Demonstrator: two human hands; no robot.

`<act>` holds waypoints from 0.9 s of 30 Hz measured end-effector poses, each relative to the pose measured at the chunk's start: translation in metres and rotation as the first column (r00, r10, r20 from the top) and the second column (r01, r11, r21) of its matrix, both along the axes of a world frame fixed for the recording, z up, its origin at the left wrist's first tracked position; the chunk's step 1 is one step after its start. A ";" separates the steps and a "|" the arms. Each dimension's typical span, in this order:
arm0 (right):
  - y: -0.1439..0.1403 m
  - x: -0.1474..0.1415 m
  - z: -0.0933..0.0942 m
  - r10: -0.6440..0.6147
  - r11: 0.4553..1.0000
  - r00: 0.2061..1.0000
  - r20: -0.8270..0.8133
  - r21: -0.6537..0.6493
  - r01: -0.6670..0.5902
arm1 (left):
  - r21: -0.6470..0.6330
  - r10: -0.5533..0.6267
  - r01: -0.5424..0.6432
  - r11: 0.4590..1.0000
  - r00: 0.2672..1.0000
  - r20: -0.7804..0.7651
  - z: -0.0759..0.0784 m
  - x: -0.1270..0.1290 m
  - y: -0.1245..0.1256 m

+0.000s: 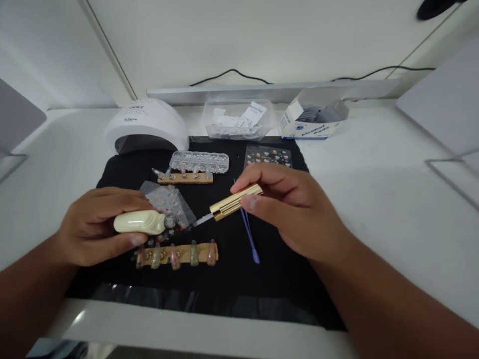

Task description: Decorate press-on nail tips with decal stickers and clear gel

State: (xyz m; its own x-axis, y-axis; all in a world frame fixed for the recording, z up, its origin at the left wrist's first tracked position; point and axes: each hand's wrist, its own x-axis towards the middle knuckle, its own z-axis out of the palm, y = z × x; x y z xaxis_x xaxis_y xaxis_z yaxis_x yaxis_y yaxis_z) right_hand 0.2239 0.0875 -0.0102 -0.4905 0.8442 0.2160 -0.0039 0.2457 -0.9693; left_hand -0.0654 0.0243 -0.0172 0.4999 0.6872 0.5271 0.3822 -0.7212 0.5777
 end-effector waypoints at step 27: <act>0.006 -0.012 -0.011 0.213 0.977 0.950 0.230 -0.061 -0.205 | -0.043 0.022 -0.023 0.999 0.999 -0.024 0.001 -0.004 -0.003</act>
State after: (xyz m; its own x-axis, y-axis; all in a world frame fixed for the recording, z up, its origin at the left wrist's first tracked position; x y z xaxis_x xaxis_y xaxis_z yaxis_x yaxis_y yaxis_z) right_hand 0.2116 0.0933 -0.0211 -0.6900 0.7223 0.0461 0.1758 0.2290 -0.9574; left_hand -0.0697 0.0213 -0.0161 0.4962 0.7200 0.4852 0.4118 -0.6871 0.5986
